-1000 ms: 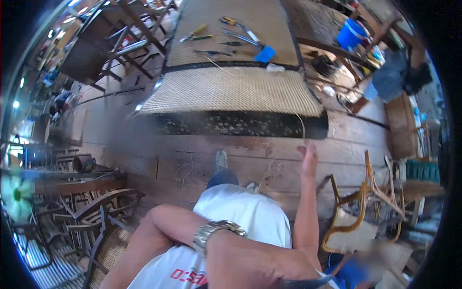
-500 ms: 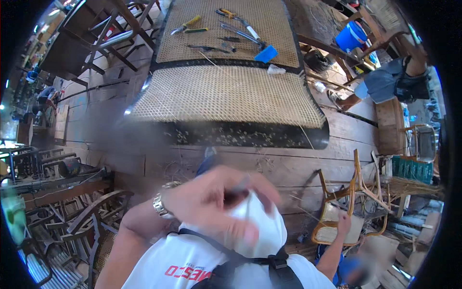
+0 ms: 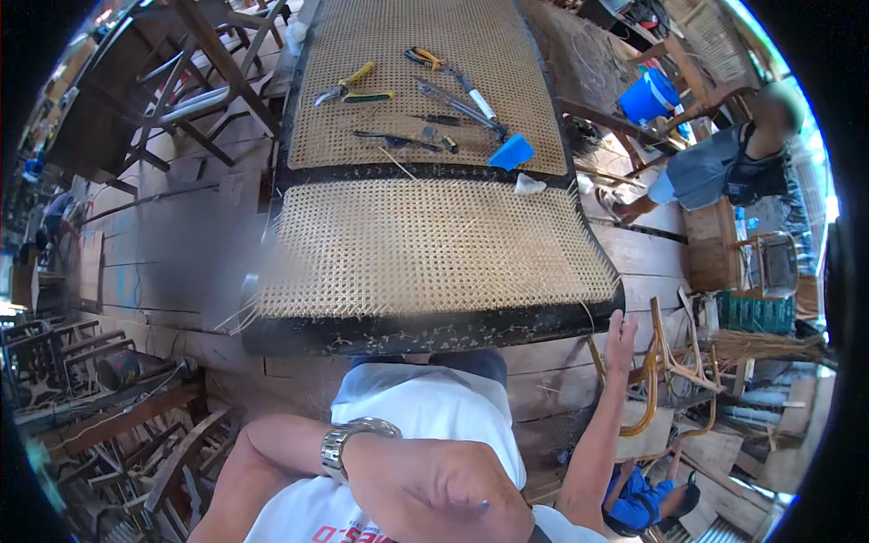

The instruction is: The recorder is weaving cane into a chair seat or back panel using a thin strand of material and pliers.

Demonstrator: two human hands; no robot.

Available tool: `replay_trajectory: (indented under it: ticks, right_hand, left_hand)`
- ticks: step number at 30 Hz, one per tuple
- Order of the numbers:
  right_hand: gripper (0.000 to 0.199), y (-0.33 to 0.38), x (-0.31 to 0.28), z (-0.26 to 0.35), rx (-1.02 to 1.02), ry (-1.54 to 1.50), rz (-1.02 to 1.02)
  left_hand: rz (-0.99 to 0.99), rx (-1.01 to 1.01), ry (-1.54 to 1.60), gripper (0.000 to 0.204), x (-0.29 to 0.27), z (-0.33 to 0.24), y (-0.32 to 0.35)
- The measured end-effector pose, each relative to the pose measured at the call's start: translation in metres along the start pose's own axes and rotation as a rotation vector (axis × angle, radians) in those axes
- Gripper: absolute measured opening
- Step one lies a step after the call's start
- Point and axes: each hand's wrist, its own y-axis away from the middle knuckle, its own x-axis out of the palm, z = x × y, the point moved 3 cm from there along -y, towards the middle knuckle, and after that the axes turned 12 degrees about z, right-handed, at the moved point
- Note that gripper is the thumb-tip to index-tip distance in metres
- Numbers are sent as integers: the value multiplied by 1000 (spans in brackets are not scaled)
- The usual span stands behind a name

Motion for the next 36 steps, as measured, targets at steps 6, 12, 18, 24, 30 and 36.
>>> replay_trajectory:
  ticks: [6,12,18,24,30,36]
  right_hand:
    - [89,-10,-1,-20,135,115,61]
    - [91,-3,3,-11,186,170,173]
    - [70,-17,-34,78,184,689,-36]
    - [51,-35,156,213,-391,272,618]
    - [34,-30,255,242,-795,346,460]
    - [12,-59,251,251,-283,-569,857]
  left_hand:
    - [5,-193,-121,28,-11,-32,23]
    - [-241,-58,113,35,-24,-58,9]
    - [-911,-585,-677,41,-75,-70,74]
    - [-1075,-1159,-1876,15,-129,-53,160]
    - [-1275,-1222,-1423,23,-177,-69,177]
    - [-1308,-1239,-1385,24,-234,-80,185]
